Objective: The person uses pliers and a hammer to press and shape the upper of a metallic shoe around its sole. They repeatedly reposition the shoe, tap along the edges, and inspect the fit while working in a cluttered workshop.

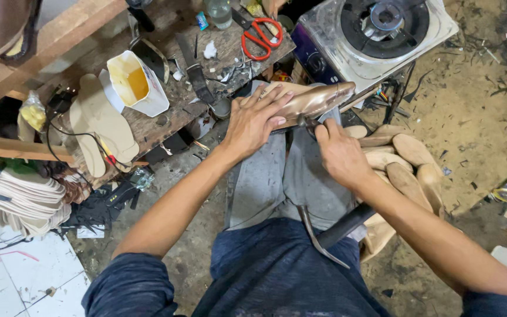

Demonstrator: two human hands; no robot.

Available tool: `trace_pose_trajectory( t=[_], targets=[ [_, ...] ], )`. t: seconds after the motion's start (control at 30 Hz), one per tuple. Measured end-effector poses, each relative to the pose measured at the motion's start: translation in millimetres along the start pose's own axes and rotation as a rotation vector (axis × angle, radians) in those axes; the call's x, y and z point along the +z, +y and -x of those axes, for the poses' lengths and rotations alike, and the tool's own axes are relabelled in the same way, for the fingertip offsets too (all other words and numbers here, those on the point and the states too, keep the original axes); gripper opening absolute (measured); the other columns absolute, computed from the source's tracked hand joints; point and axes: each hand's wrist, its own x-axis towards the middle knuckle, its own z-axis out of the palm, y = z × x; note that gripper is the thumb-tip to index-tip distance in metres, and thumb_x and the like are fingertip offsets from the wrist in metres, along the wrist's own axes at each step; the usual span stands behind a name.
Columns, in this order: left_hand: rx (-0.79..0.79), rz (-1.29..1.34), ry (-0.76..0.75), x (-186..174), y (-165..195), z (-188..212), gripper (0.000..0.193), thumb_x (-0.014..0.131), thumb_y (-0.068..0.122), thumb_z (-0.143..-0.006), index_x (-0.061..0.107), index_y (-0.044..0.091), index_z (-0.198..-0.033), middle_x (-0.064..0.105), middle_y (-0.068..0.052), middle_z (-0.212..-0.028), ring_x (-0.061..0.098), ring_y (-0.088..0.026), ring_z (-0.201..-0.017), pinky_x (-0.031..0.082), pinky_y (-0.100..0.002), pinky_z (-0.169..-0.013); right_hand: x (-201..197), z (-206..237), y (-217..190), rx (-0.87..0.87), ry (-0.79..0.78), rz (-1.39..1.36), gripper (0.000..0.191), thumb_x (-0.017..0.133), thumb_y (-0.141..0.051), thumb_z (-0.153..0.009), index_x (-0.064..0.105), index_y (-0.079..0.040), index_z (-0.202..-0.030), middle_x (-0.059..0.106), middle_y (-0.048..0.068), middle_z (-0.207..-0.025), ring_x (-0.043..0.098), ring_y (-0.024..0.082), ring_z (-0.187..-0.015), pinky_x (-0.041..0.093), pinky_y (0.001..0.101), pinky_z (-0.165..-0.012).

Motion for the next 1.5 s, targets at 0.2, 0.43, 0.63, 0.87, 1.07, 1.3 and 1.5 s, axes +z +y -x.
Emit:
trace_pose_trajectory(
  t=[0.2,0.43,0.63,0.87,1.07,1.3,1.5],
  targets=[
    [-0.039,-0.029,-0.036,-2,8,-5,0.059,0.062,0.032,-0.099,0.045,0.03,-0.155,0.046,-0.009,-0.161,0.043,-0.038,-0.145,0.036,-0.057,-0.102,11,2,3,0.048,-0.029,0.003,0.033,0.058,0.003,-0.076,0.046,0.004,-0.106,0.053,0.026,-0.105,0.063,0.045,-0.088,0.053,0.054,-0.076],
    [-0.01,-0.237,-0.09,4,12,-28,0.066,0.057,0.044,-0.101,0.03,0.031,-0.159,0.041,-0.022,-0.157,0.045,-0.055,-0.134,0.043,-0.063,-0.095,9,-1,-13,0.091,-0.066,0.252,0.019,0.06,-0.001,-0.088,0.051,0.003,-0.104,0.057,0.024,-0.105,0.064,0.042,-0.097,0.054,0.0517,-0.08],
    [-0.011,-0.209,-0.119,5,10,-24,0.068,0.058,0.042,-0.101,0.028,0.029,-0.161,0.04,-0.021,-0.16,0.045,-0.056,-0.134,0.044,-0.062,-0.094,5,-7,6,0.188,-0.153,-0.292,0.031,0.066,-0.001,-0.08,0.061,0.005,-0.111,0.062,0.029,-0.113,0.062,0.046,-0.108,0.049,0.0477,-0.094],
    [-0.023,-0.158,-0.11,1,7,-24,0.07,0.061,0.042,-0.098,0.03,0.03,-0.16,0.041,-0.017,-0.159,0.046,-0.052,-0.134,0.042,-0.062,-0.094,-4,-3,18,0.018,0.001,-0.365,0.026,0.059,-0.001,-0.088,0.053,0.012,-0.109,0.054,0.032,-0.123,0.057,0.05,-0.111,0.048,0.0503,-0.095],
    [-0.019,-0.151,-0.104,-1,8,-23,0.069,0.062,0.043,-0.098,0.032,0.03,-0.159,0.043,-0.015,-0.159,0.049,-0.047,-0.133,0.041,-0.061,-0.093,-20,-2,19,-0.175,0.083,0.392,0.021,0.058,-0.015,-0.085,0.056,-0.002,-0.102,0.058,0.018,-0.112,0.061,0.033,-0.102,0.054,0.0432,-0.081],
    [-0.064,-0.103,-0.121,-5,17,-26,0.066,0.062,0.04,-0.099,0.034,0.032,-0.159,0.042,-0.016,-0.158,0.048,-0.046,-0.132,0.041,-0.062,-0.094,-20,-6,17,-0.195,0.099,0.661,0.016,0.062,-0.021,-0.083,0.056,-0.009,-0.092,0.059,0.013,-0.103,0.06,0.025,-0.09,0.054,0.035,-0.063],
    [-0.111,-0.114,-0.149,7,21,-37,0.067,0.062,0.038,-0.099,0.033,0.029,-0.158,0.038,-0.018,-0.157,0.039,-0.049,-0.14,0.035,-0.07,-0.103,-27,-2,2,-0.153,0.11,0.713,0.021,0.063,-0.019,-0.082,0.057,-0.006,-0.097,0.06,0.015,-0.106,0.061,0.025,-0.088,0.056,0.0398,-0.068]
  ],
)
